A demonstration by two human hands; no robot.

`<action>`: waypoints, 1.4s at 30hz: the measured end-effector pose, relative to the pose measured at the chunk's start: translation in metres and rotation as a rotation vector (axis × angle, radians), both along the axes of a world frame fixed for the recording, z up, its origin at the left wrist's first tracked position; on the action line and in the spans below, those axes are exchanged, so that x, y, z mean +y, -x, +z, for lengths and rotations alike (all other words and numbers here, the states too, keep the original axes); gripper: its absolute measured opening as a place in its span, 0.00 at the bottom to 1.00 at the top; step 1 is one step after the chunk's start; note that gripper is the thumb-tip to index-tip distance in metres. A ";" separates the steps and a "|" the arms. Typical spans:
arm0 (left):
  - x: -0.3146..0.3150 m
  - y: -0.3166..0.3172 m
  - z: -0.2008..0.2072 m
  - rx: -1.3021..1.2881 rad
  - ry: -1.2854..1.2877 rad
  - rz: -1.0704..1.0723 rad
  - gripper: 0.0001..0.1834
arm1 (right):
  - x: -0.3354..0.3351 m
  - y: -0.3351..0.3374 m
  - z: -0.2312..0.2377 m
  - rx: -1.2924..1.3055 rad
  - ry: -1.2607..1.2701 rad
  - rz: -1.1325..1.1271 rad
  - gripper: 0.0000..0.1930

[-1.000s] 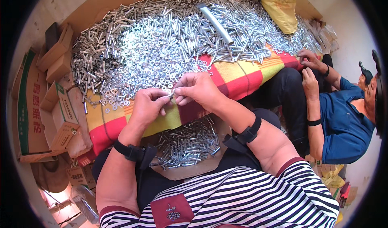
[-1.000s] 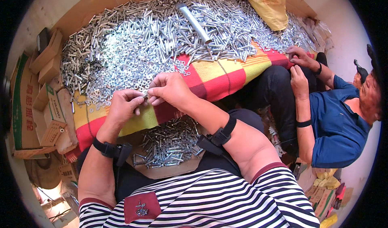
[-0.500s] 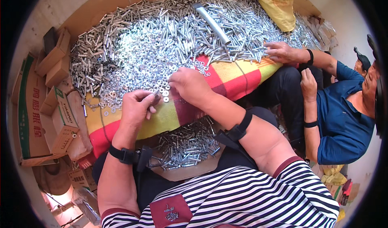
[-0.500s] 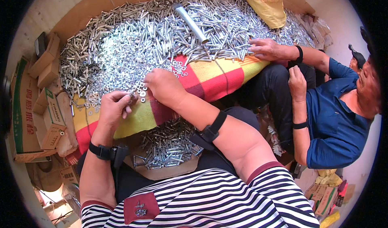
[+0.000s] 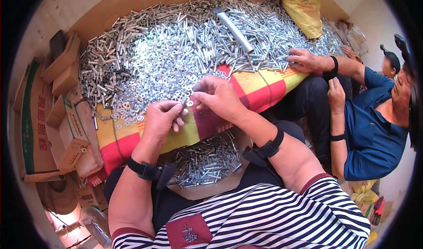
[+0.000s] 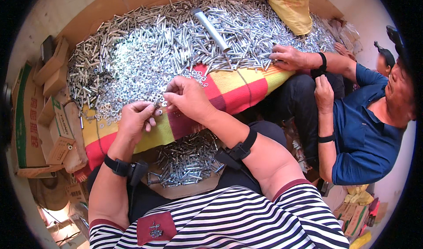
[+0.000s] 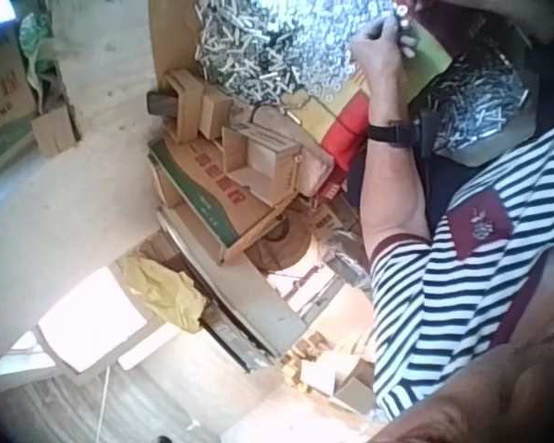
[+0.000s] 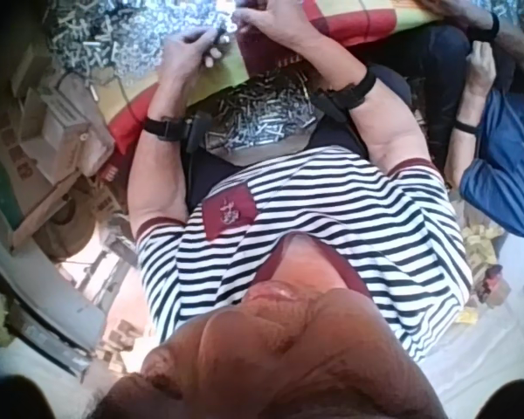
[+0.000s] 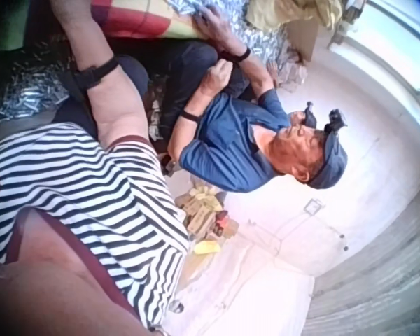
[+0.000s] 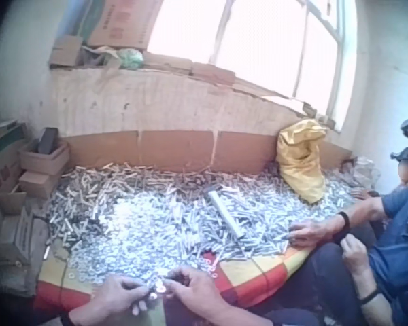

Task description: Sorting and assembling sets of small metal screws and washers from a large pile.

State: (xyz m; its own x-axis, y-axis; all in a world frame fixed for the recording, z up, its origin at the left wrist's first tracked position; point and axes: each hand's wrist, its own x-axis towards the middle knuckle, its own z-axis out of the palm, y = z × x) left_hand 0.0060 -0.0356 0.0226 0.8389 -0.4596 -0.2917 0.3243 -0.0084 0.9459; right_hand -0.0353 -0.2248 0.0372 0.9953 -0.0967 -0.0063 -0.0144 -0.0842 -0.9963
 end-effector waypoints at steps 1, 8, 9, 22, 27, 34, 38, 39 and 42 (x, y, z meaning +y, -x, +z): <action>-0.001 0.002 0.001 0.000 -0.026 -0.006 0.07 | 0.003 -0.001 -0.001 0.004 -0.068 0.039 0.04; 0.002 0.002 0.004 0.091 -0.016 -0.115 0.07 | 0.003 0.002 -0.007 -0.009 -0.077 0.134 0.04; 0.002 0.000 0.005 0.090 -0.015 -0.120 0.07 | 0.002 0.002 -0.011 -0.262 0.140 0.112 0.04; 0.002 0.005 0.021 -0.044 -0.096 -0.079 0.06 | 0.011 -0.010 -0.005 -0.073 0.347 0.092 0.13; -0.009 0.023 0.020 -0.157 -0.034 -0.178 0.05 | 0.022 -0.016 -0.003 -0.125 -0.256 0.027 0.21; 0.003 -0.006 0.005 -0.131 0.080 0.267 0.07 | 0.055 0.028 0.024 -0.413 -0.137 0.046 0.20; 0.006 0.003 0.012 -0.173 0.014 0.033 0.07 | 0.030 0.019 0.024 -0.366 0.599 -0.021 0.13; 0.002 0.012 0.019 -0.220 -0.001 -0.018 0.06 | 0.021 0.013 0.013 -0.518 0.664 -0.071 0.08; 0.014 0.020 0.019 -0.298 -0.062 -0.022 0.05 | 0.013 0.007 0.030 -0.047 0.225 0.273 0.07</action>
State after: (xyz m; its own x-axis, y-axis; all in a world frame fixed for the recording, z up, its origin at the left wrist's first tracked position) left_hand -0.0142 -0.0217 0.0418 0.8817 -0.4677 -0.0618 0.0312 -0.0729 0.9969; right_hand -0.0420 -0.2115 0.0668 0.9833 0.1790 0.0315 0.0843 -0.2956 -0.9516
